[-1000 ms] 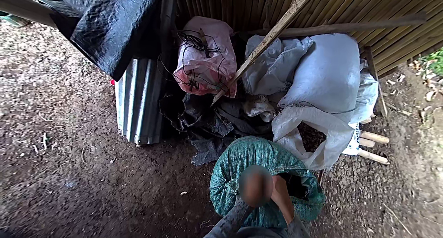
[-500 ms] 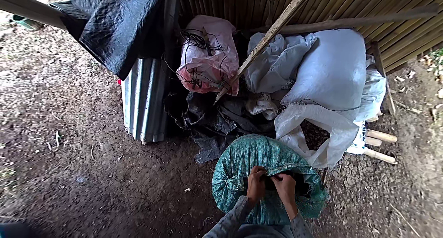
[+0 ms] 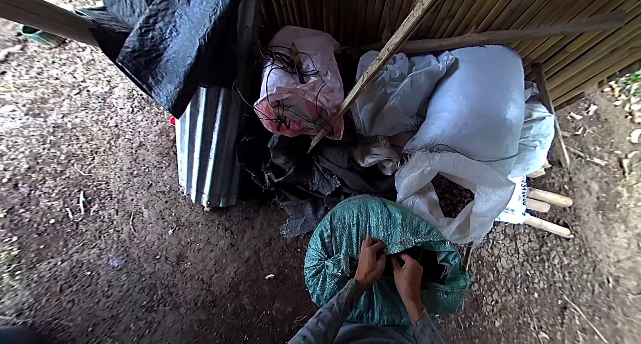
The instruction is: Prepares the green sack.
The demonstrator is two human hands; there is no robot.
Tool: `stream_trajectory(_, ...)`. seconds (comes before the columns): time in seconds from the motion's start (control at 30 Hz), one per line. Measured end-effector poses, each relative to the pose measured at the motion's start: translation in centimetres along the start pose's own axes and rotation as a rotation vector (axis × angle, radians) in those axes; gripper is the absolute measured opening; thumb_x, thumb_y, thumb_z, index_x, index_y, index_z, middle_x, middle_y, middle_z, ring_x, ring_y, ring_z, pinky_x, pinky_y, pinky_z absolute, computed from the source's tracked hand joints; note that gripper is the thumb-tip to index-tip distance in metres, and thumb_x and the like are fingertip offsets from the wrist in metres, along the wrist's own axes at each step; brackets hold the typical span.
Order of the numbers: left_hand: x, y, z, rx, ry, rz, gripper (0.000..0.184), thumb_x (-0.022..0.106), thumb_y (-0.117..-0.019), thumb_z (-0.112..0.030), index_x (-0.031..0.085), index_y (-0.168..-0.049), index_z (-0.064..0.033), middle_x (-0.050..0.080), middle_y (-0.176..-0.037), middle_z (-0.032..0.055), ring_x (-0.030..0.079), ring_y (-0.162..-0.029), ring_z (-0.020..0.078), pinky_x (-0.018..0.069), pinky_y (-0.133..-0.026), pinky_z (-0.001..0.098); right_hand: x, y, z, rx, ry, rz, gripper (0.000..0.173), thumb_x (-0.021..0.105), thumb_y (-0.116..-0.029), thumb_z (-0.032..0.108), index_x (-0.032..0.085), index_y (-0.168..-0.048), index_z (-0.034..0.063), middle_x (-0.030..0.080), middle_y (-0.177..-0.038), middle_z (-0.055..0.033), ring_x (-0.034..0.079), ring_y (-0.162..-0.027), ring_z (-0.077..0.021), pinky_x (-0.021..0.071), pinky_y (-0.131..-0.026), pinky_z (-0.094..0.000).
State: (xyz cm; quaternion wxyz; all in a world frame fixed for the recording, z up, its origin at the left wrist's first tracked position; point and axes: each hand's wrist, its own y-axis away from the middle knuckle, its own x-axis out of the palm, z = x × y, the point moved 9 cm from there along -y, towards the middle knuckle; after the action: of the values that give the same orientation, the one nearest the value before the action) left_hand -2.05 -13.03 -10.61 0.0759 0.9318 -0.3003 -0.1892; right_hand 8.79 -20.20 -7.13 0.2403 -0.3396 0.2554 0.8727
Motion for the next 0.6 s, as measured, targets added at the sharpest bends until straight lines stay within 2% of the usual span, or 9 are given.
stream_trajectory(0.1,-0.9,0.5,0.0,-0.02,0.049,-0.092,0.022,0.062,-0.0868,-0.003,0.075,-0.102,0.0074,0.066,-0.116,0.0243,0.063,-0.113,0.0318,0.0504,-0.099,0.0428,0.5,0.3,-0.3,-0.04,-0.085,-0.06,0.014,0.07,-0.0931,0.005,0.074,-0.097,-0.0086,0.074,-0.091,-0.0241,0.074,-0.089,-0.0374,0.0553,-0.089,-0.0545)
stream_trajectory(0.17,-1.4,0.7,0.6,-0.062,0.083,-0.115,0.022,0.063,-0.0876,-0.003,0.075,-0.103,0.0082,0.067,-0.117,0.0245,0.064,-0.112,0.0299,0.0513,-0.098,0.0418,1.2,0.3,-1.2,-0.044,-0.191,-0.073,0.014,0.069,-0.0932,0.004,0.075,-0.098,-0.0079,0.075,-0.093,-0.0229,0.073,-0.091,-0.0349,0.055,-0.091,-0.0529)
stream_trajectory(0.23,-1.7,0.7,0.8,-0.085,0.081,-0.075,0.022,0.064,-0.0899,-0.001,0.074,-0.106,0.0087,0.067,-0.12,0.0244,0.065,-0.113,0.029,0.0511,-0.101,0.041,1.6,0.1,-1.7,-0.017,-0.241,-0.083,0.013,0.069,-0.0935,0.004,0.075,-0.096,-0.0074,0.074,-0.091,-0.022,0.073,-0.09,-0.033,0.0544,-0.09,-0.0516)
stream_trajectory(0.33,-2.3,0.5,0.7,-0.08,0.035,-0.024,0.02,0.068,-0.0896,0.0,0.075,-0.107,0.0072,0.069,-0.121,0.0228,0.069,-0.11,0.0272,0.054,-0.099,0.0391,1.8,0.1,-1.0,0.006,-0.148,-0.069,0.017,0.067,-0.0954,0.005,0.073,-0.097,-0.01,0.073,-0.091,-0.0261,0.072,-0.09,-0.0389,0.0537,-0.089,-0.0554)
stream_trajectory(0.43,-2.0,0.2,0.0,-0.077,-0.004,0.067,0.024,0.066,-0.0914,-0.001,0.072,-0.113,0.0082,0.066,-0.125,0.025,0.066,-0.114,0.0298,0.0513,-0.103,0.0399,1.9,0.2,-1.0,-0.016,-0.108,-0.06,0.019,0.066,-0.0962,0.007,0.073,-0.099,-0.0104,0.073,-0.092,-0.0261,0.072,-0.091,-0.0389,0.0544,-0.089,-0.0545)
stream_trajectory(0.47,-1.8,0.1,-0.2,-0.07,-0.018,0.087,0.026,0.067,-0.0918,-0.002,0.071,-0.115,0.0088,0.065,-0.126,0.0262,0.065,-0.116,0.0313,0.0502,-0.105,0.0407,2.0,0.2,-1.2,0.003,-0.114,-0.039,0.021,0.064,-0.0974,0.007,0.072,-0.102,-0.0114,0.073,-0.095,-0.0276,0.072,-0.095,-0.0399,0.0533,-0.092,-0.0545)
stream_trajectory(0.53,-1.9,0.1,-0.2,-0.057,-0.03,0.058,0.025,0.068,-0.0924,-0.005,0.071,-0.114,0.009,0.067,-0.122,0.0261,0.066,-0.114,0.032,0.0511,-0.104,0.0421,2.7,0.4,-1.7,0.064,-0.201,0.047,0.029,0.056,-0.1033,0.01,0.067,-0.116,-0.0134,0.07,-0.111,-0.0297,0.068,-0.11,-0.0392,0.0487,-0.103,-0.0515)
stream_trajectory(0.6,-2.6,-0.1,0.2,-0.059,-0.028,-0.033,0.021,0.068,-0.0935,-0.006,0.073,-0.107,0.0083,0.071,-0.111,0.0235,0.07,-0.104,0.03,0.0545,-0.097,0.0425,3.3,0.5,-2.5,0.082,-0.392,0.082,0.031,0.049,-0.1063,0.011,0.063,-0.122,-0.0123,0.068,-0.119,-0.0256,0.065,-0.115,-0.0297,0.0481,-0.106,-0.0425)
